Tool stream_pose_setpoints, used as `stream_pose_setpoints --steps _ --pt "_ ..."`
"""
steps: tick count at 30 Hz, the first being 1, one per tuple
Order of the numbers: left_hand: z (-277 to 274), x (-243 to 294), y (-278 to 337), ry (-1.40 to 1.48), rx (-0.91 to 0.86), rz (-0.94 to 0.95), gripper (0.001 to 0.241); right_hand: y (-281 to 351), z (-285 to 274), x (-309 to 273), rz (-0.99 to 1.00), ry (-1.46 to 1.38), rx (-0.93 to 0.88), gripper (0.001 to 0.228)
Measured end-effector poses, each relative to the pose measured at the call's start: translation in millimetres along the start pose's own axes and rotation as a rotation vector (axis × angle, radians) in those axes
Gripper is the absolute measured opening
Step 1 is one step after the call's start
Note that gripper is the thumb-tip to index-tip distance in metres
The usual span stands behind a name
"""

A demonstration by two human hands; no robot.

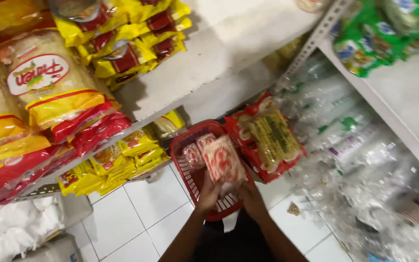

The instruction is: The person takes packets of food from a shelf and places them into a red basket, then rearranges various packaged items on the wire shelving units by hand.

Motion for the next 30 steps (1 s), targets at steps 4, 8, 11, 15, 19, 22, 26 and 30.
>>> stream_pose_setpoints --steps 4,8,11,15,19,22,26,30 --pt "47 78 -51 -0.109 -0.047 0.105 0.072 1 -55 -104 -0.237 -0.033 0.145 0.025" --pt "77 191 -125 -0.436 -0.035 0.421 0.084 -47 -122 -210 -0.467 -0.057 0.179 0.022" --pt "79 240 -192 -0.468 0.061 0.382 0.074 -107 -174 -286 -0.550 0.049 0.210 0.014" --pt "76 297 -288 -0.681 0.186 0.535 0.054 -209 -219 -364 -0.512 0.005 0.026 0.027" --pt "34 294 -399 -0.783 0.363 0.148 0.051 -307 -257 -404 -0.485 0.071 0.006 0.029" --pt "12 312 -453 -0.875 0.499 0.264 0.069 -377 -269 -427 -0.523 0.063 -0.023 0.027" --pt "-20 314 -523 -1.067 0.518 0.188 0.063 -446 -285 -455 -0.518 0.012 -0.075 0.024" --pt "-34 315 -571 -1.214 0.509 0.213 0.072 -453 -297 -473 -0.357 0.030 -0.071 0.025"
Point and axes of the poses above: each hand's wrist, its own y-axis away from the middle knuckle, its own z-axis out of the palm, x = y × z, the point moved 8 cm from there along -y, towards the middle knuckle, and after that the axes turned 15 degrees about -x, right-handed, at the moved point
